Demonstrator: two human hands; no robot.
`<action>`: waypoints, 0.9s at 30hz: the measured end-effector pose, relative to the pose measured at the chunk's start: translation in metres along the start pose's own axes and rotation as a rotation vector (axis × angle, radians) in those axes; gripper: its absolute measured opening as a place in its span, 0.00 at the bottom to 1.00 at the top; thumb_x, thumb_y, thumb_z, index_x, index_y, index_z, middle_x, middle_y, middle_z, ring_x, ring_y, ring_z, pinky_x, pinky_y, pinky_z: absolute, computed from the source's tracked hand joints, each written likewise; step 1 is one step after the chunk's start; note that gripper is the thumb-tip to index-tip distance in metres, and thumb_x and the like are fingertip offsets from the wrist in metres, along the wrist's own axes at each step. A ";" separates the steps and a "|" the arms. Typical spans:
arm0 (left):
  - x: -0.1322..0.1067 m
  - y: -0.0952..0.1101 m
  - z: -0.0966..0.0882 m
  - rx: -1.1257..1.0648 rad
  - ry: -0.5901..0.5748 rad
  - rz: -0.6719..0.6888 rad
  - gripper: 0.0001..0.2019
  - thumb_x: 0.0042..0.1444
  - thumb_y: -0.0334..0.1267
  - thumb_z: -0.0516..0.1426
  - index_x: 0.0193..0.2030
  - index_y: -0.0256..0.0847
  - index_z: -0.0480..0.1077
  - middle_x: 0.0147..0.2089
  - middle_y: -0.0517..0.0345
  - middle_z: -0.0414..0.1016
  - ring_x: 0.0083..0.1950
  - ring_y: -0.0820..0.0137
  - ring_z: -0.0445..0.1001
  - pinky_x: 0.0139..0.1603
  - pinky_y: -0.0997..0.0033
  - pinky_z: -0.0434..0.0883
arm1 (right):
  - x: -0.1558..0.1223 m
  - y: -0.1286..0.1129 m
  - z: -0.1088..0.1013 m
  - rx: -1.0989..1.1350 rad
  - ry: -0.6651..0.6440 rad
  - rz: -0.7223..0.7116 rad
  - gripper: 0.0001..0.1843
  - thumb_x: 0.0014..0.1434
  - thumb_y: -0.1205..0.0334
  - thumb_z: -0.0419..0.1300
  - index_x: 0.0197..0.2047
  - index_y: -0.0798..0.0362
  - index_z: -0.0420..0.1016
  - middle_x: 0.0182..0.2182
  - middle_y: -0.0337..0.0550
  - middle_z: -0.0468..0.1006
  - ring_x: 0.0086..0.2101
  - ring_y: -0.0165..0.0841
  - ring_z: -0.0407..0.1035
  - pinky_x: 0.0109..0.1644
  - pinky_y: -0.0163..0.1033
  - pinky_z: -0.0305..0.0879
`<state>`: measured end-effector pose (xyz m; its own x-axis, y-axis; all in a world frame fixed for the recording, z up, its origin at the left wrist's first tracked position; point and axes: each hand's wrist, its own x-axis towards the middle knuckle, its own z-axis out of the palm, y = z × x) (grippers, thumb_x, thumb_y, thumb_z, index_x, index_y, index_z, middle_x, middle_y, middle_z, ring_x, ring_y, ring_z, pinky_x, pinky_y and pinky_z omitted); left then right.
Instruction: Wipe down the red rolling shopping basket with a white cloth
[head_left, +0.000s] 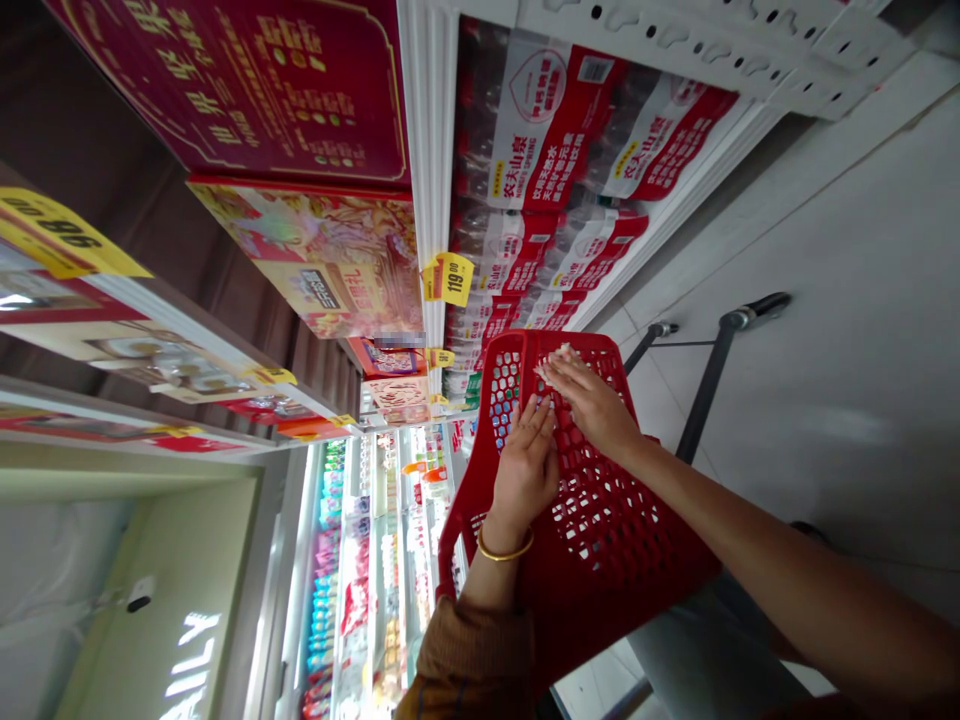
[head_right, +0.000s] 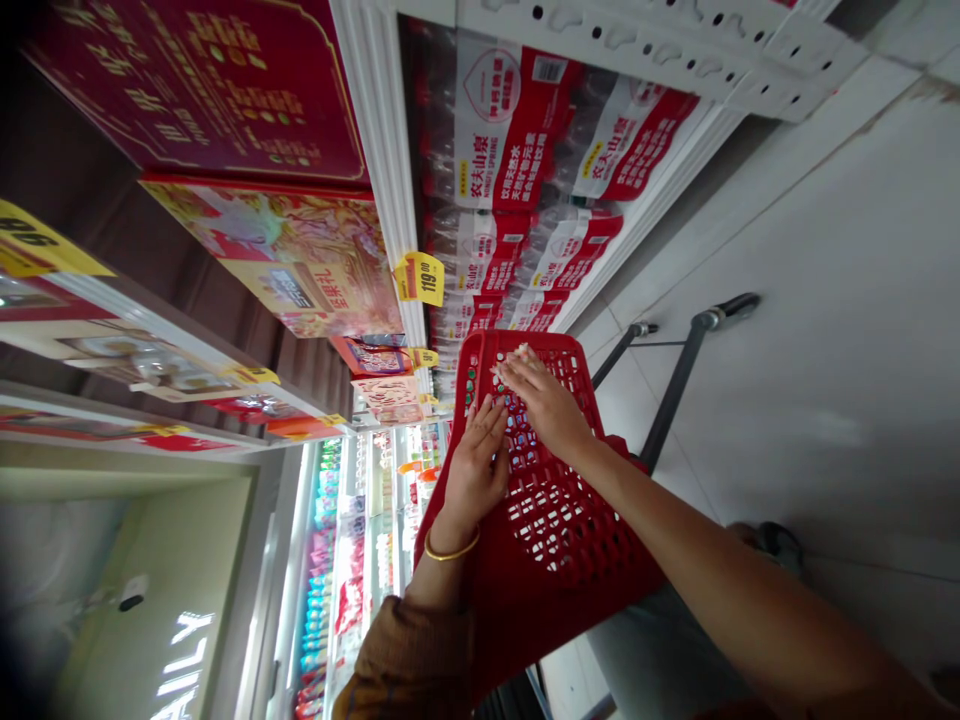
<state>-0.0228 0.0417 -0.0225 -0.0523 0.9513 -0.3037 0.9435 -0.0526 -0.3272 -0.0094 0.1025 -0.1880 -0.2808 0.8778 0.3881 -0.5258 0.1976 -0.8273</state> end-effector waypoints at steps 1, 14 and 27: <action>0.000 0.000 0.000 -0.015 0.012 0.003 0.26 0.61 0.24 0.47 0.67 0.36 0.57 0.67 0.44 0.64 0.73 0.61 0.50 0.71 0.44 0.58 | -0.004 -0.001 -0.001 -0.006 -0.003 -0.001 0.34 0.64 0.77 0.44 0.69 0.42 0.54 0.67 0.41 0.59 0.68 0.38 0.46 0.70 0.59 0.53; -0.010 0.012 -0.006 -0.078 0.010 -0.135 0.35 0.64 0.27 0.49 0.73 0.44 0.37 0.76 0.47 0.40 0.75 0.60 0.42 0.71 0.50 0.58 | 0.031 -0.018 -0.030 -0.034 0.094 -0.006 0.24 0.66 0.68 0.51 0.63 0.48 0.64 0.64 0.46 0.64 0.62 0.40 0.62 0.65 0.52 0.64; -0.010 0.021 -0.012 -0.078 -0.044 -0.121 0.36 0.65 0.35 0.49 0.73 0.41 0.30 0.76 0.44 0.28 0.76 0.56 0.34 0.71 0.46 0.55 | 0.034 -0.016 0.004 -0.079 -0.025 -0.075 0.28 0.66 0.72 0.44 0.68 0.51 0.58 0.62 0.52 0.66 0.68 0.47 0.45 0.69 0.65 0.51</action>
<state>0.0013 0.0343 -0.0159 -0.1800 0.9349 -0.3058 0.9520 0.0873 -0.2935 -0.0137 0.1275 -0.1594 -0.2635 0.8484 0.4591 -0.4810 0.2970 -0.8249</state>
